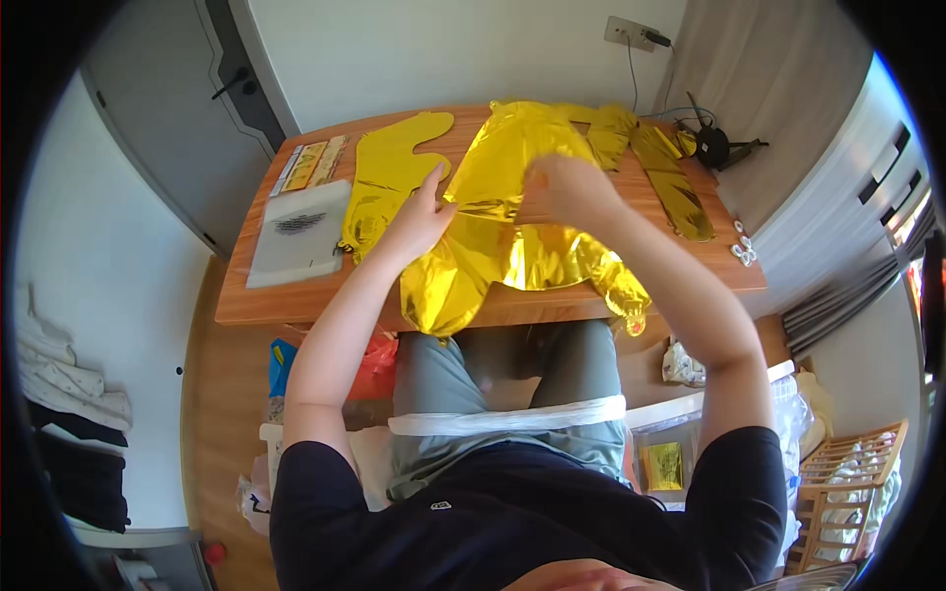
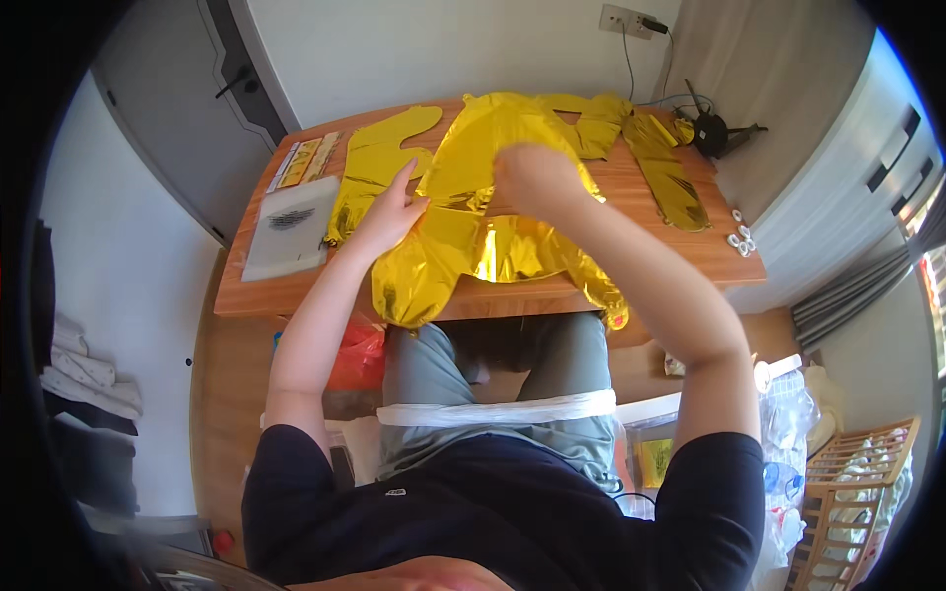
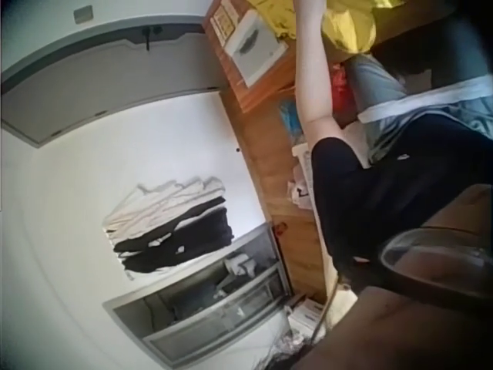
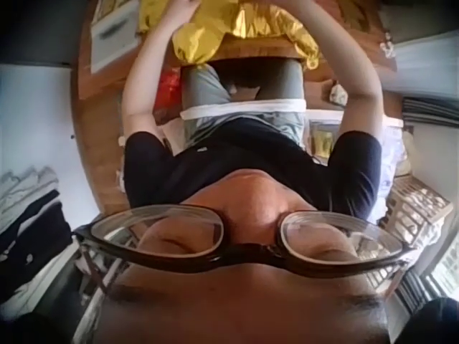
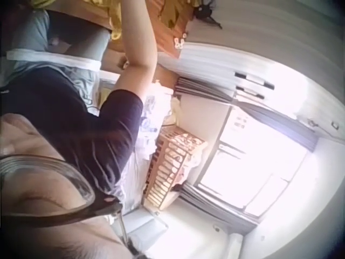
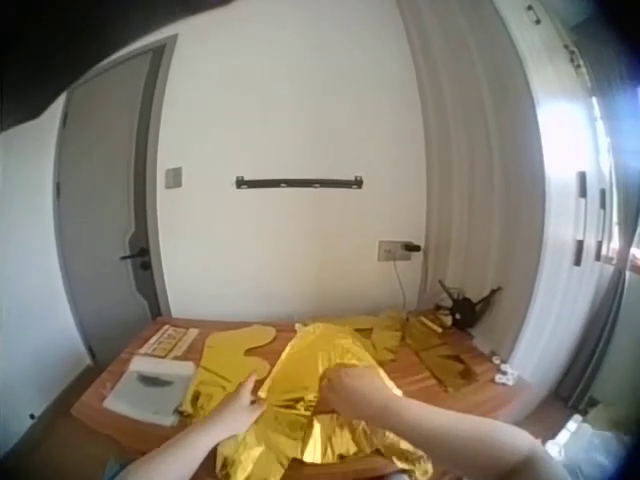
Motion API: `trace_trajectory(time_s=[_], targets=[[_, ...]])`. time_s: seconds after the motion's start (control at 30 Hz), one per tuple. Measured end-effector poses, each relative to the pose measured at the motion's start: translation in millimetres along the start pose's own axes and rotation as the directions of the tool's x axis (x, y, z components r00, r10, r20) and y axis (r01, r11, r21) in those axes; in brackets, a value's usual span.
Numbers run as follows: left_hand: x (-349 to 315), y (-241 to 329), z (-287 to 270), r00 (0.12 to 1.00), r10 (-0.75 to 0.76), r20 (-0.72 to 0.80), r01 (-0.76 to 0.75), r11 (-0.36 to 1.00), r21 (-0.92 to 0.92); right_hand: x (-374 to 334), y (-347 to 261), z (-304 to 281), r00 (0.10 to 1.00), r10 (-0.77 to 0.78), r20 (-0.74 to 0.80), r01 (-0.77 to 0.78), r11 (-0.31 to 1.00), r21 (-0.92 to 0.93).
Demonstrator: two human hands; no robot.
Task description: Folding a gold foil Pikachu balloon neatly on a wooden desk.
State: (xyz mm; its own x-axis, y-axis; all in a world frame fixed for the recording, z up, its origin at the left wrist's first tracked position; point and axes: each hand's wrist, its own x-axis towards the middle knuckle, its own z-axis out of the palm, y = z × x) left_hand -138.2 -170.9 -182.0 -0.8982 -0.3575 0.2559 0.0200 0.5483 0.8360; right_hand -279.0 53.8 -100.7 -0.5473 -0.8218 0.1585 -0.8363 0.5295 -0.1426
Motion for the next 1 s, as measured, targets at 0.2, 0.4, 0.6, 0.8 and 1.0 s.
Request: trace_trajectory(time_s=[0.2, 0.4, 0.6, 0.8, 1.0], targets=[[3, -30, 1, 0.989, 0.138, 0.061, -0.144, 0.753, 0.642, -28, 63, 101, 0.992, 0.074, 0.098, -0.067, 0.995, -0.073], [-23, -30, 15, 0.965, 0.004, 0.262, -0.188, 0.705, 0.684, -34, 89, 119, 0.995, 0.087, -0.047, -0.085, 0.995, 0.051], [-35, -35, 11, 0.986, 0.169, -0.006, -0.124, 0.745, 0.656, -11, 91, 123, 0.998, 0.056, -0.041, -0.053, 0.996, 0.077], [-78, -38, -37, 0.864, 0.174, -0.472, 0.113, 0.847, 0.519, 6, 92, 113, 0.971, 0.072, -0.229, -0.053, 0.995, 0.087], [-125, -40, -31, 0.793, -0.023, -0.609, 0.416, 0.751, 0.513, 32, -20, 80, 0.907, -0.382, -0.176, 0.421, 0.832, 0.361]])
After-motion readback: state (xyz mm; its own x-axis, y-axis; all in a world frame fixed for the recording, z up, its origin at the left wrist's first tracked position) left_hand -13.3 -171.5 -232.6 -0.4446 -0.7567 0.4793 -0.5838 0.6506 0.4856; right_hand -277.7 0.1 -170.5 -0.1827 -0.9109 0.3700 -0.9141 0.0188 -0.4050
